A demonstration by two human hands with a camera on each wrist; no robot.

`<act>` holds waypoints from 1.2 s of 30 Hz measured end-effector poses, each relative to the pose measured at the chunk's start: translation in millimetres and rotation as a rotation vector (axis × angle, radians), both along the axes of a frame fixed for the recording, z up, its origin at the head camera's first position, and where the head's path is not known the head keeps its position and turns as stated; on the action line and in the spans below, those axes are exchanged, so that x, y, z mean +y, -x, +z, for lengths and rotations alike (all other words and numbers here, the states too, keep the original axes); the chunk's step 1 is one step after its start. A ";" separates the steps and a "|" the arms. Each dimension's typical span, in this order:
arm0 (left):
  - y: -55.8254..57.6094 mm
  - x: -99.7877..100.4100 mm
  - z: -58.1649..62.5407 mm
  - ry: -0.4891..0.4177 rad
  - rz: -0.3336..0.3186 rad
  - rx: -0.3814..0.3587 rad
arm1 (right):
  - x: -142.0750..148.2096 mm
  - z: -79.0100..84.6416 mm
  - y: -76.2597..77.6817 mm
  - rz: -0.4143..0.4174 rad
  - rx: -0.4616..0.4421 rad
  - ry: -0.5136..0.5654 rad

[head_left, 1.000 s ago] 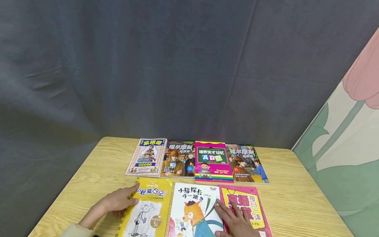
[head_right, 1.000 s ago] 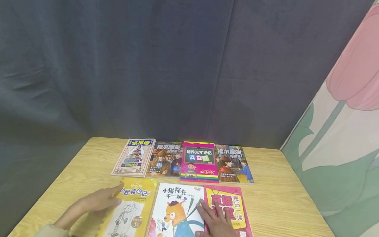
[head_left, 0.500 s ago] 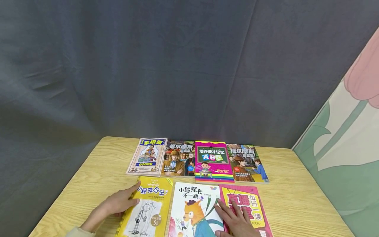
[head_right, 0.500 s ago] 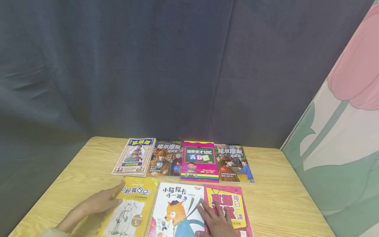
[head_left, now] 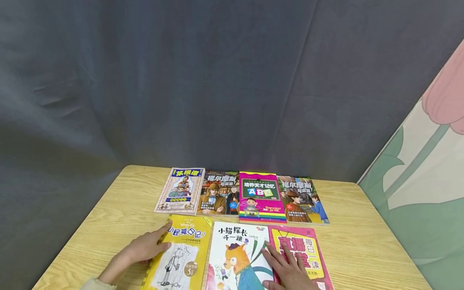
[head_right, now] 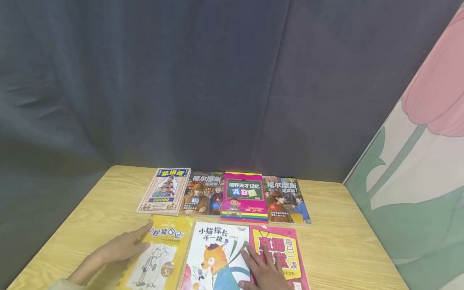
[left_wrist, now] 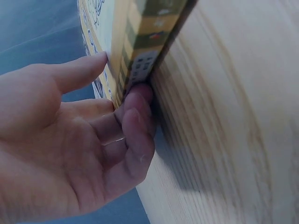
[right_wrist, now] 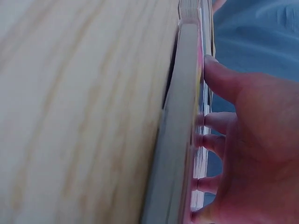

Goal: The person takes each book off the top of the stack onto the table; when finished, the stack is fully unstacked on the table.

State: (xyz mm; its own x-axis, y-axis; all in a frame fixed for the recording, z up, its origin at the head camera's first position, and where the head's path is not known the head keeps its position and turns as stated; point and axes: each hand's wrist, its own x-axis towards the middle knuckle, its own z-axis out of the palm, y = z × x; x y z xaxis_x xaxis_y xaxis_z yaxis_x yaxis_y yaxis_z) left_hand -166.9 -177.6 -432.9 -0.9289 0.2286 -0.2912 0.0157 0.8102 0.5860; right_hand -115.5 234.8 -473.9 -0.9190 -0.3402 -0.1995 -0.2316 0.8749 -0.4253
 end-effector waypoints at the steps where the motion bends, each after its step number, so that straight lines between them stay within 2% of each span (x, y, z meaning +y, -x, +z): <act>1: 0.0 0.4 0.1 0.005 0.004 0.001 | 0.0 0.4 0.1 -0.002 -0.001 0.002; 5: 0.4 1.6 0.5 0.030 0.013 0.000 | -1.8 0.3 1.0 -0.025 -0.003 -0.007; 12: 2.1 1.7 1.4 0.086 -0.044 0.043 | -3.6 2.6 0.0 -0.055 -0.002 -0.067; 17: -1.3 0.2 1.8 0.085 -0.036 0.040 | -5.5 5.9 1.7 -0.063 -0.046 -0.099; 24: -3.1 -2.6 0.5 0.083 -0.022 0.044 | -7.9 8.7 8.0 -0.053 -0.076 -0.084; 29: -1.7 -5.1 -5.3 0.081 -0.004 0.045 | -7.8 8.7 11.4 -0.052 -0.100 -0.056; 33: -5.1 -7.7 -11.9 0.062 0.031 0.038 | -7.0 3.3 11.0 -0.059 -0.107 -0.026; 36: -12.3 -5.2 -14.0 0.129 0.055 0.089 | -4.3 1.6 9.3 -0.076 -0.129 0.005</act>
